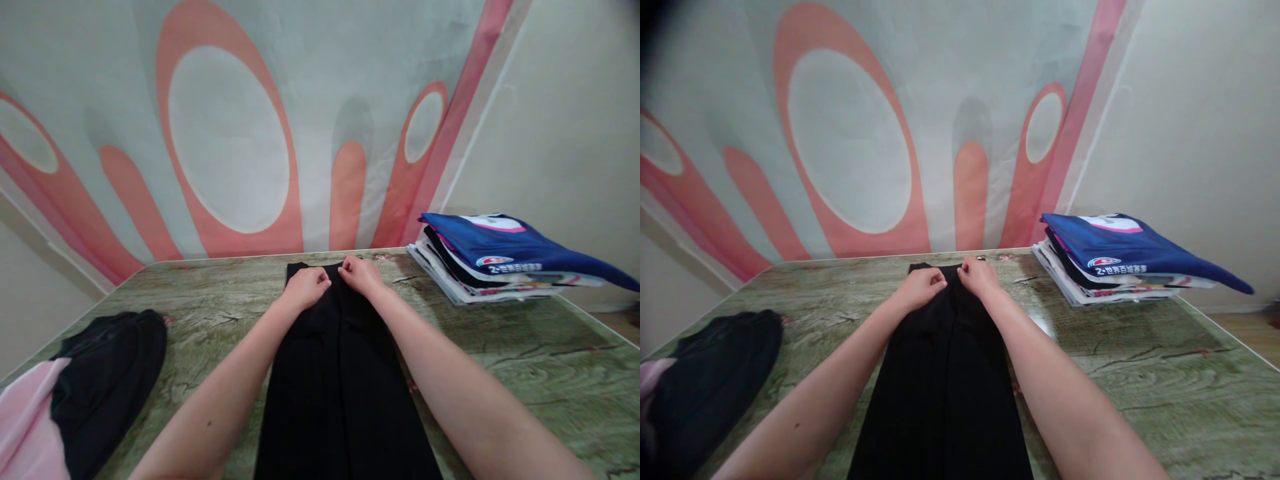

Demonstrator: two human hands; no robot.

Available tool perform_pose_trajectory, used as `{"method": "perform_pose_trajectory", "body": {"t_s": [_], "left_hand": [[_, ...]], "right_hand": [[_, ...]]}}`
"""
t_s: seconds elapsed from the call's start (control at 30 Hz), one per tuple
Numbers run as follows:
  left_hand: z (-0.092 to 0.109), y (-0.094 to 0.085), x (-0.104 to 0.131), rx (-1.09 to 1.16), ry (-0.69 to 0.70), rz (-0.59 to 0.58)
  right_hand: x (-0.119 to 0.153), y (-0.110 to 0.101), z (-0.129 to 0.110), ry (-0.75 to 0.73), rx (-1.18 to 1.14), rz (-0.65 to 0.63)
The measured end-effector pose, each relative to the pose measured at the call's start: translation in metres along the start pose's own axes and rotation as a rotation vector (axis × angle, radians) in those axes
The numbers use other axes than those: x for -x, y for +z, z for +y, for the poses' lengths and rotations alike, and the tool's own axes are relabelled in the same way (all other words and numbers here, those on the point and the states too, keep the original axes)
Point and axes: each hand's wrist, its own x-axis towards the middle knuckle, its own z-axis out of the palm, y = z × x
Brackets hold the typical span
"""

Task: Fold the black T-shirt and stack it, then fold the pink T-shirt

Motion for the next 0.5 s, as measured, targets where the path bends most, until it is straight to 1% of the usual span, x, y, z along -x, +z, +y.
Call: {"method": "perform_pose_trajectory", "body": {"t_s": [0.07,0.13,0.17,0.23,0.3,0.37,0.43,0.5], "left_hand": [[0.014,-0.001,0.026,-0.022,0.019,-0.067],[0.028,0.003,0.055,-0.043,0.039,-0.109],[0.035,0.007,0.068,-0.055,0.043,-0.118],[0.046,0.015,0.087,-0.083,0.029,-0.094],[0.053,0.024,0.095,-0.108,-0.007,-0.048],[0.058,0.031,0.096,-0.137,-0.044,-0.010],[0.061,0.034,0.093,-0.164,-0.057,0.011],[0.062,0.034,0.091,-0.178,-0.052,0.029]], "right_hand": [[0.004,-0.003,-0.004,0.026,0.063,-0.097],[0.008,-0.004,-0.010,0.017,0.116,-0.158],[0.010,-0.004,-0.014,0.003,0.137,-0.184],[0.015,-0.004,-0.021,-0.034,0.170,-0.221],[0.021,-0.003,-0.028,-0.057,0.195,-0.214],[0.027,-0.001,-0.034,-0.048,0.217,-0.175],[0.031,-0.001,-0.037,-0.022,0.231,-0.141],[0.031,-0.002,-0.038,0.007,0.228,-0.136]]}}
